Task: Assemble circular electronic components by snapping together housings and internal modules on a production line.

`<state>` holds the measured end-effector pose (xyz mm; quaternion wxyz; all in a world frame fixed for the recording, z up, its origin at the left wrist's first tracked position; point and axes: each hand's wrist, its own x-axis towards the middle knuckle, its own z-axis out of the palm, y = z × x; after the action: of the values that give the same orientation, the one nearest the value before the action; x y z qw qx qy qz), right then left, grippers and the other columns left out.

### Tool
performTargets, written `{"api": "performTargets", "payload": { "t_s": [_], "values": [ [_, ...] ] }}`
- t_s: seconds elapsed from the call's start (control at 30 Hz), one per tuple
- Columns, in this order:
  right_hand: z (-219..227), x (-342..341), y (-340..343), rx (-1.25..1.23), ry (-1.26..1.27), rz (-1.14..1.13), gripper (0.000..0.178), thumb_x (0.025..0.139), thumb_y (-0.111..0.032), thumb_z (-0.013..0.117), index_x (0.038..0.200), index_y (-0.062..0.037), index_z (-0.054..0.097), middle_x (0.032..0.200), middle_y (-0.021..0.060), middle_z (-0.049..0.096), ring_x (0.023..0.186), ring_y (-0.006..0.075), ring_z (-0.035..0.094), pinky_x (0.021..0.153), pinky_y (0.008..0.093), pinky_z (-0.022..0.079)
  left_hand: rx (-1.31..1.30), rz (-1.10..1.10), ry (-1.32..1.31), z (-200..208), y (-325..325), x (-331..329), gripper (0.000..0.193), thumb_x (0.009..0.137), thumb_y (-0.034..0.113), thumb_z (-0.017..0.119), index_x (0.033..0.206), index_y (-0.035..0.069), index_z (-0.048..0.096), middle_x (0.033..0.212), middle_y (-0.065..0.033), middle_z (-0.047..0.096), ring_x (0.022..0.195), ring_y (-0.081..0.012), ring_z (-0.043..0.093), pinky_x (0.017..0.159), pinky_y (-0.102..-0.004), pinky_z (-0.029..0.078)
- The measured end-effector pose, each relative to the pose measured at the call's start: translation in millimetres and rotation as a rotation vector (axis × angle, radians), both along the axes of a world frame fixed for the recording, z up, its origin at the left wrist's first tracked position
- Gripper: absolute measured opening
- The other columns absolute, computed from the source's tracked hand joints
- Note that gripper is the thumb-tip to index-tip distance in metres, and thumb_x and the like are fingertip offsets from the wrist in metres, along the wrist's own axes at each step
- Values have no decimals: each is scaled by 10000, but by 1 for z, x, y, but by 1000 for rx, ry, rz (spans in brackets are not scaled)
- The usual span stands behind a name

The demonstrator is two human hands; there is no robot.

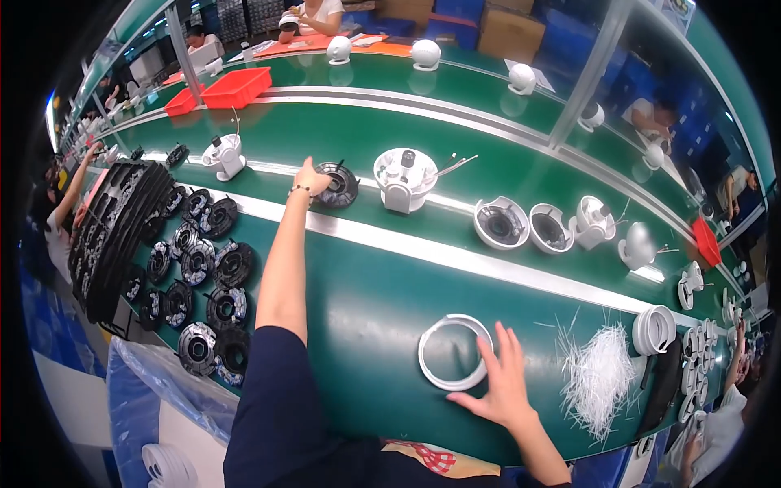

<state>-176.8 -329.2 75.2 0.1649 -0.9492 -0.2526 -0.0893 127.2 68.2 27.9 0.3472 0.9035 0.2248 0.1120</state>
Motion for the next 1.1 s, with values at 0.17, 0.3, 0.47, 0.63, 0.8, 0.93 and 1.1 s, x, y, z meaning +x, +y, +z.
{"api": "performTargets", "payload": {
  "t_s": [0.17,0.3,0.47,0.63,0.8,0.93,1.1],
  "values": [
    [-24,11,33,-48,195,-127,1079,477,-526,753,1285,-7,264,1345,302,105,1209,499,162,968,533,194,-673,-29,-191,-47,4,-43,235,604,61,526,811,-42,565,816,-145,606,737,-244,601,676,-339,470],
    [-9,27,46,-76,222,-211,1076,466,-501,765,1280,-7,265,1337,303,127,1206,491,174,961,529,203,-1577,-165,-351,-24,-58,-101,165,745,65,534,880,-30,537,820,-120,588,738,-226,592,663,-336,498],
    [-20,50,41,12,273,-121,1104,456,-441,775,1304,-6,218,1303,264,221,1197,446,216,963,522,224,-1573,-169,-375,3,-121,-149,298,882,267,433,1008,22,547,975,-88,597,880,-194,575,756,-340,476],
    [-51,58,38,1399,525,-88,880,696,-355,650,1335,-44,130,1273,149,321,1157,249,356,957,336,310,-1449,-150,-549,0,-174,-184,309,915,154,324,1152,-14,431,1100,-117,521,968,-197,530,842,-326,435],
    [-30,53,56,1630,624,-131,788,791,-391,526,1341,-32,91,1296,158,275,1192,242,300,983,348,251,-1389,-312,-653,-16,-230,-229,576,762,-81,351,1315,12,215,1216,-138,408,1098,-213,436,900,-302,386],
    [-31,58,42,1396,453,-135,876,735,-219,631,1332,9,34,1305,193,253,1188,269,306,981,375,254,-1555,-579,-477,-1,-232,-246,663,687,-24,425,1317,38,226,1236,-108,396,1148,-241,391,928,-357,357],
    [-21,57,38,728,30,-192,1194,489,-418,784,1304,61,54,1217,259,293,1131,382,291,950,449,265,-2081,-817,-86,-7,-213,-238,560,804,300,484,1268,36,316,1250,-146,396,1168,-287,373,978,-455,287]
  ]
}}
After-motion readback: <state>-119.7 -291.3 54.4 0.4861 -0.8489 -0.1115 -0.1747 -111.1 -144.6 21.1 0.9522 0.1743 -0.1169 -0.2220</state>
